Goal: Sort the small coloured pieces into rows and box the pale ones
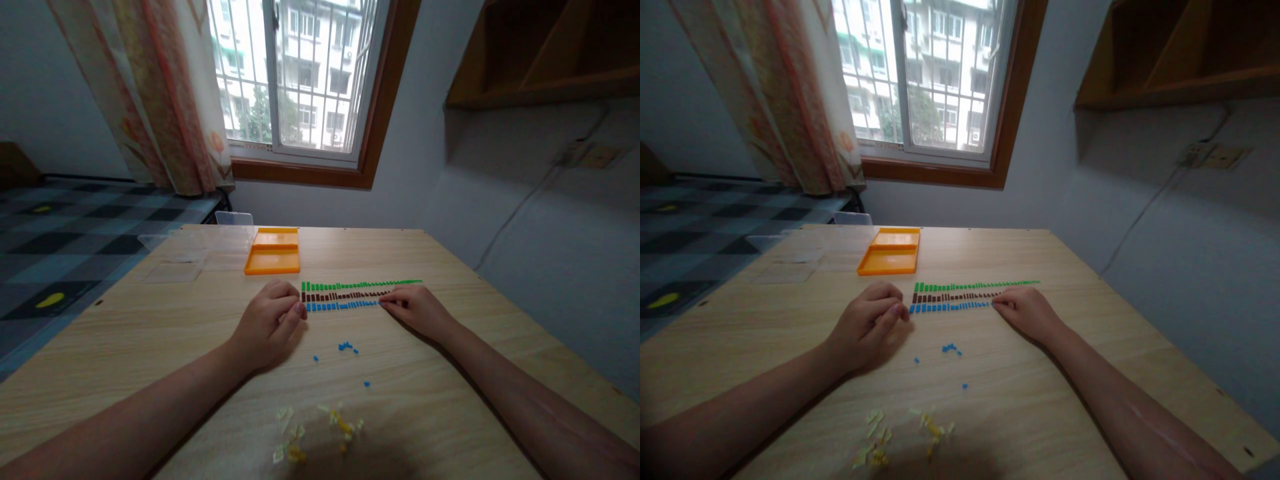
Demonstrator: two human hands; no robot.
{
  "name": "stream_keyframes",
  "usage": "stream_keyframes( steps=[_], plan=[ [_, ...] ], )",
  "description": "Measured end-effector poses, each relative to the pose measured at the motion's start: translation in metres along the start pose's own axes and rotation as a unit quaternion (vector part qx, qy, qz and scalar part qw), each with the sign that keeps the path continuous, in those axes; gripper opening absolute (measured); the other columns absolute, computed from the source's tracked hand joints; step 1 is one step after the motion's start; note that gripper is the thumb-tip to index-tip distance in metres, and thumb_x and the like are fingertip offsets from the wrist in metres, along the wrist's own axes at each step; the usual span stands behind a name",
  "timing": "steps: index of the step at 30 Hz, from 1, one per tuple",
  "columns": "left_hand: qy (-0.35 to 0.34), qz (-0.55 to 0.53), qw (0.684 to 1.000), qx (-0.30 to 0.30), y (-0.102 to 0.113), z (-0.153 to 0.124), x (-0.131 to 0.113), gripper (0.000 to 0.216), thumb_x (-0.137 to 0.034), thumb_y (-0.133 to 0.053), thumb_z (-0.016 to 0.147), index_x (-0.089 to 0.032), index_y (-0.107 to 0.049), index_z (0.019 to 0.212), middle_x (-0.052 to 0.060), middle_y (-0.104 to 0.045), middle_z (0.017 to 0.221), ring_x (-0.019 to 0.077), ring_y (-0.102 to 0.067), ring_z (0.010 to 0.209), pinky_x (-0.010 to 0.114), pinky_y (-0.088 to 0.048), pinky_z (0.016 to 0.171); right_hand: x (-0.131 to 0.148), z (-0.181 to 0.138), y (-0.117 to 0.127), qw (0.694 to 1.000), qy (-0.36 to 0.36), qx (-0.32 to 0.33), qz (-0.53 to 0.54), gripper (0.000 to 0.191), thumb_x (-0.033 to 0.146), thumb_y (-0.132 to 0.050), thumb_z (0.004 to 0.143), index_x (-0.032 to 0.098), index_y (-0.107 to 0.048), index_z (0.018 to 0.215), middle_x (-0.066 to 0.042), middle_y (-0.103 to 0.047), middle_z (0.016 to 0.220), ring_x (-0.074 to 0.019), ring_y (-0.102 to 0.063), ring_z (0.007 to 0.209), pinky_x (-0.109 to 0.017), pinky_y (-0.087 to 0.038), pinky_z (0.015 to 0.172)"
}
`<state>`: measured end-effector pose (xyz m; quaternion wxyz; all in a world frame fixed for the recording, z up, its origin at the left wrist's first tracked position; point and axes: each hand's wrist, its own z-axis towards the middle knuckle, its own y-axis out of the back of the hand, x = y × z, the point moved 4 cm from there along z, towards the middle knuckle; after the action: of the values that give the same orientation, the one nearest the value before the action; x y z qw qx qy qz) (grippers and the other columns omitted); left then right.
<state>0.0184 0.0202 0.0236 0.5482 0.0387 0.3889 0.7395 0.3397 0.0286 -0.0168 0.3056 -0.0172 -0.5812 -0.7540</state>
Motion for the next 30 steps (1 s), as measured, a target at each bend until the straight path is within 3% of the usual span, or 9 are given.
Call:
stream_keyframes(
  steps=[7,13,30],
  plan=[
    [0.004,-0.007,1.0,0.009,-0.0029,-0.0011,0.0036,0.037,-0.024,-0.044,0.102,-0.018,-0.069,0.075,0.004,-0.061,0.079,0.0193,-0.057,0.077,0.034,-0.044,0.073,-0.0007,0.0013,-0.0019,1.0,-0.001,0.004,0.009,0.019,0.026,-0.064,0.094,0.022,-0.082,0.1,-0.005,-0.077,0.096,-0.0171,-0.071,0.085,-0.027,-0.052,0.079],
    [0.003,-0.011,1.0,0.011,-0.0046,-0.0019,0.0058,0.036,-0.024,-0.044,0.102,-0.018,-0.069,0.076,0.004,-0.061,0.08,0.019,-0.057,0.078,0.034,-0.043,0.074,-0.0035,0.0035,-0.0046,0.999,-0.03,-0.006,0.017,0.015,0.028,-0.069,0.092,0.022,-0.082,0.095,-0.004,-0.077,0.091,-0.0154,-0.069,0.076,-0.025,-0.05,0.072],
    [0.006,-0.004,1.0,0.014,-0.0043,-0.0016,0.0058,0.038,-0.025,-0.044,0.102,-0.019,-0.069,0.075,0.004,-0.061,0.08,0.0193,-0.058,0.078,0.034,-0.044,0.074,-0.0054,0.0047,-0.0063,0.998,-0.045,-0.007,0.035,0.015,0.027,-0.068,0.091,0.022,-0.082,0.096,-0.003,-0.077,0.088,-0.0138,-0.066,0.073,-0.025,-0.048,0.07]
  ],
)
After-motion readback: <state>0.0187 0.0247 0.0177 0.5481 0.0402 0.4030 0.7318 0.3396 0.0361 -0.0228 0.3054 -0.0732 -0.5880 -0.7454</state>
